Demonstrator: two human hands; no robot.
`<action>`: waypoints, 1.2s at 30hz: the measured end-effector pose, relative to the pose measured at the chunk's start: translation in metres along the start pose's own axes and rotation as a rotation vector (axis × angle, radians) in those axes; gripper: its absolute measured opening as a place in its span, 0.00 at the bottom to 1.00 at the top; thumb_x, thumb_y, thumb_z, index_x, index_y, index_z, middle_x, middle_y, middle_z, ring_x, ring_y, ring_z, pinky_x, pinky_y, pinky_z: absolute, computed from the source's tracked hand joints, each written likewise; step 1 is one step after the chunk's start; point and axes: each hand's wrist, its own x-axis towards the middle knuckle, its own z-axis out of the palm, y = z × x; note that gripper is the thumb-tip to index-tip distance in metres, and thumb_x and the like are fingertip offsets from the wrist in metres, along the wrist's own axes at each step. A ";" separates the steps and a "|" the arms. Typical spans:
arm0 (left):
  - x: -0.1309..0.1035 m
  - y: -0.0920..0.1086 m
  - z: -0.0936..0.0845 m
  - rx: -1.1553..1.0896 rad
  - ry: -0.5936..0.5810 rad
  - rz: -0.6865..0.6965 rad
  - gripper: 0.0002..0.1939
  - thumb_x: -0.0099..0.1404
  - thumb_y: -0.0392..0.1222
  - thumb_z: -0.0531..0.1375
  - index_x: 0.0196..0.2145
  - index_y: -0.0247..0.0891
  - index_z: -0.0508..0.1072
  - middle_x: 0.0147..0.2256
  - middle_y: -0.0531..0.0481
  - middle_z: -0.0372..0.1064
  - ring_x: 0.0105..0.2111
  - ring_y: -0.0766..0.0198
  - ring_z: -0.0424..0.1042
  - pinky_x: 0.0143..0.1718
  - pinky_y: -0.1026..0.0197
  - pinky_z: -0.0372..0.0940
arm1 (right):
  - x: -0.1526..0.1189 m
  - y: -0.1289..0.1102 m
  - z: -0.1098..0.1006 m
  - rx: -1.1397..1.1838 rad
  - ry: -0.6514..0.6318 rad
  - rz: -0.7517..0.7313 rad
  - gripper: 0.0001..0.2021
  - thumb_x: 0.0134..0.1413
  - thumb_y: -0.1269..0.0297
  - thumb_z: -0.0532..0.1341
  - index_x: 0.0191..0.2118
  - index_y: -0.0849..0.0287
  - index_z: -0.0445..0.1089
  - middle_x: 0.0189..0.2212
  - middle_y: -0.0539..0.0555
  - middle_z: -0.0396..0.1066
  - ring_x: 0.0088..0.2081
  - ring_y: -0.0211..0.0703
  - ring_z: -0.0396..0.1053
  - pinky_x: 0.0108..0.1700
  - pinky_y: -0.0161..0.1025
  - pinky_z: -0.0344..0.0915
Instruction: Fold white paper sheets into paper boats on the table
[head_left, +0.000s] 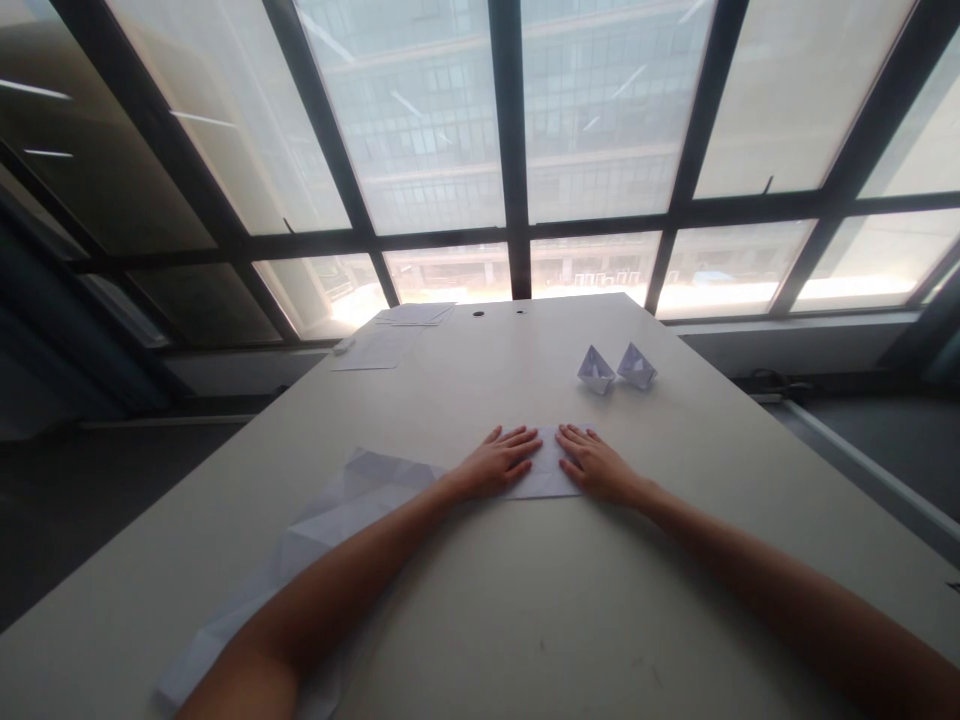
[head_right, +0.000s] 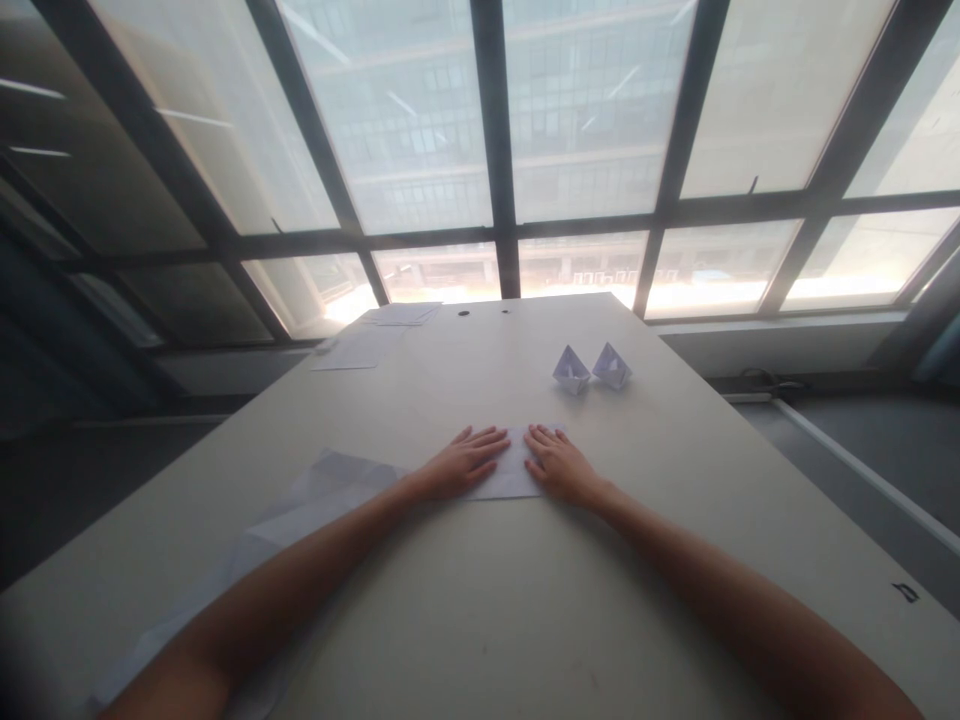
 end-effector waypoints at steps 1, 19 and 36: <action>0.000 0.000 0.000 -0.001 0.000 0.000 0.26 0.74 0.52 0.45 0.67 0.53 0.50 0.68 0.53 0.44 0.67 0.57 0.43 0.66 0.43 0.36 | 0.000 0.002 0.001 -0.007 0.009 0.023 0.30 0.64 0.56 0.47 0.68 0.65 0.50 0.68 0.61 0.46 0.69 0.47 0.42 0.68 0.49 0.38; 0.000 0.001 -0.001 0.003 0.005 -0.002 0.26 0.73 0.52 0.46 0.67 0.53 0.52 0.67 0.53 0.45 0.67 0.56 0.44 0.66 0.43 0.36 | 0.001 0.006 0.004 -0.077 0.070 0.184 0.30 0.64 0.56 0.47 0.66 0.68 0.53 0.67 0.65 0.48 0.68 0.52 0.43 0.67 0.52 0.40; 0.000 0.002 -0.002 -0.001 -0.008 0.001 0.27 0.73 0.52 0.46 0.68 0.54 0.48 0.68 0.53 0.44 0.67 0.57 0.44 0.66 0.43 0.36 | -0.007 -0.007 -0.006 0.018 -0.042 -0.222 0.31 0.66 0.54 0.47 0.69 0.61 0.45 0.69 0.58 0.43 0.69 0.46 0.39 0.68 0.50 0.38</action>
